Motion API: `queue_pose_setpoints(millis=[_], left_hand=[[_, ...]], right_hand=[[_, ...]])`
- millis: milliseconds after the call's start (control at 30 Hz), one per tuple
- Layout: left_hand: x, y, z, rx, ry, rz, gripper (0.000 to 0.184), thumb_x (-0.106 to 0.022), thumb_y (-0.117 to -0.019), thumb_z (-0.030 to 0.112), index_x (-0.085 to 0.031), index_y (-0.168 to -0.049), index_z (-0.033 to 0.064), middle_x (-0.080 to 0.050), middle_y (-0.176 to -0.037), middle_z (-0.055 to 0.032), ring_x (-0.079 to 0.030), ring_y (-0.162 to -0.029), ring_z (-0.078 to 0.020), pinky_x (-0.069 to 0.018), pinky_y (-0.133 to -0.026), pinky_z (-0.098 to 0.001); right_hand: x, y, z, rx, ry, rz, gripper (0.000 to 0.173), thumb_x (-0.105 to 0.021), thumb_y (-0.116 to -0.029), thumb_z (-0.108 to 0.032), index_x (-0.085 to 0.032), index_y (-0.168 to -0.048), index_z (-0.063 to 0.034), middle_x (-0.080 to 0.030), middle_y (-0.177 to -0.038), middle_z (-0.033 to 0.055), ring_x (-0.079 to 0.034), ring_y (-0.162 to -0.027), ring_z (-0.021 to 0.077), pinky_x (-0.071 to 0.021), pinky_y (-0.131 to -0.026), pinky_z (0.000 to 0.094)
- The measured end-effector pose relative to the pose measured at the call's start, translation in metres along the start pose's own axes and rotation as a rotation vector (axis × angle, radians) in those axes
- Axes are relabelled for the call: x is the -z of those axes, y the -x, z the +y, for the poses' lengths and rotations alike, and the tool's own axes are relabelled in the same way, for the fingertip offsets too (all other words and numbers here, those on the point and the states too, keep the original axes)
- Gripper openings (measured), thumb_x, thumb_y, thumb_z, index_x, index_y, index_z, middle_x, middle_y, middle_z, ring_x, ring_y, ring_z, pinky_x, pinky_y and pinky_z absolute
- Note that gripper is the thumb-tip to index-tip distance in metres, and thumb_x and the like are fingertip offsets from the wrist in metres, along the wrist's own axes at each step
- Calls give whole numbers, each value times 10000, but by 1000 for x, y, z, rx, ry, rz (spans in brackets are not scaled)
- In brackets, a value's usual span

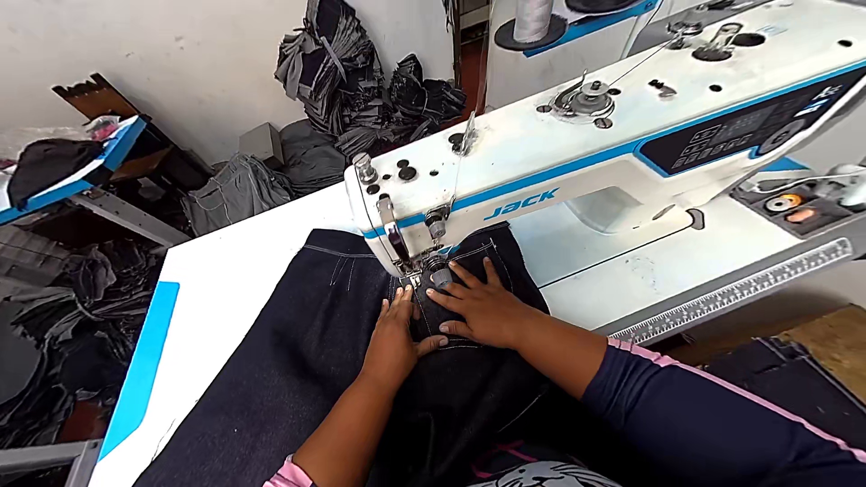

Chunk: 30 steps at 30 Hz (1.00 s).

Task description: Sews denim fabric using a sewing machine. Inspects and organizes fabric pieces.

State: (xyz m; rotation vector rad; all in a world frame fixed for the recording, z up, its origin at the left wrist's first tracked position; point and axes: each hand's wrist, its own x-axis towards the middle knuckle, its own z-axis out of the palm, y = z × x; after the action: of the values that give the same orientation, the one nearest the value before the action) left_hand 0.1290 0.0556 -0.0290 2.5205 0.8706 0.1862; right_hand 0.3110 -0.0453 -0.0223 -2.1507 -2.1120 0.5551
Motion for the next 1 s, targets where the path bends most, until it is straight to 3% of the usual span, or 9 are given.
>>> queue_pose_setpoints(millis=[100, 200, 267, 367, 533, 767, 833, 900, 1000], left_hand=[[10, -16, 3, 54, -44, -65, 611, -825, -832, 470, -650, -1103, -49, -466, -1557, -215, -326, -1537, -290, -181, -1276, -454], [15, -31, -2, 40, -66, -51, 605, -835, -822, 472, -644, -1058, -52, -630, -1304, -202, -535, -1355, -310, -246, -1251, -455], [18, -40, -5, 36, -85, -55, 617, -833, -826, 465, -651, -1069, -73, -668, -1199, -209, -587, -1273, -326, -272, -1234, -442], [26, -54, -7, 91, -132, -103, 684, -798, -839, 530, -666, -1153, -63, -654, -1277, -231, -565, -1316, -320, -333, -1198, -405], [30, -74, -18, 159, -118, -114, 866, -813, -780, 602, -618, -1320, -47, -598, -1389, -239, -540, -1360, -320, -384, -1170, -454], [29, -86, -32, 140, -68, -64, 940, -848, -689, 644, -626, -1324, -13, -628, -1367, -188, -556, -1342, -252, -388, -1168, -416], [31, -84, -27, 166, -131, -78, 945, -815, -721, 670, -613, -1347, -9, -606, -1403, -187, -524, -1379, -250, -363, -1187, -399], [37, -70, -5, 215, -275, -143, 935, -696, -828, 706, -568, -1404, -20, -508, -1514, -208, -398, -1487, -287, -254, -1250, -407], [40, -5, 55, 120, -283, -324, 951, -636, -885, 685, -503, -1448, -70, -393, -1569, -311, -319, -1506, -457, -251, -1230, -583]], right_hand=[[9, -13, 7, 7, -17, -4, 619, -376, -1061, -569, -376, -1601, -266, -251, -1705, -22, -36, -1599, 338, 57, -1147, 781], [20, -24, 10, 2, -35, -29, 601, -365, -1071, -553, -399, -1589, -250, -289, -1691, 18, -59, -1596, 346, 68, -1151, 775], [27, -30, 10, -18, -62, -47, 599, -374, -1073, -541, -387, -1594, -244, -328, -1672, 45, -66, -1595, 341, 83, -1156, 764], [37, -39, 10, -46, -93, -75, 590, -364, -1087, -509, -402, -1586, -196, -380, -1640, 80, -89, -1590, 352, 67, -1164, 759], [49, -47, 10, -52, -145, -49, 518, -373, -1109, -402, -596, -1373, -16, -498, -1526, 175, -263, -1525, 405, -47, -1172, 735], [51, -61, 13, -108, -146, -73, 557, -356, -1108, -417, -622, -1334, 16, -545, -1448, 222, -403, -1443, 371, -146, -1188, 653], [53, -59, 10, -119, -145, -84, 558, -354, -1108, -412, -635, -1305, 28, -564, -1423, 226, -425, -1426, 373, -167, -1181, 648], [53, -58, 9, -125, -143, -100, 561, -351, -1108, -412, -630, -1310, 30, -553, -1441, 225, -405, -1442, 374, -150, -1186, 653], [57, -58, 8, -138, -144, -121, 558, -358, -1109, -406, -624, -1311, 42, -552, -1443, 231, -411, -1440, 377, -149, -1192, 643]])
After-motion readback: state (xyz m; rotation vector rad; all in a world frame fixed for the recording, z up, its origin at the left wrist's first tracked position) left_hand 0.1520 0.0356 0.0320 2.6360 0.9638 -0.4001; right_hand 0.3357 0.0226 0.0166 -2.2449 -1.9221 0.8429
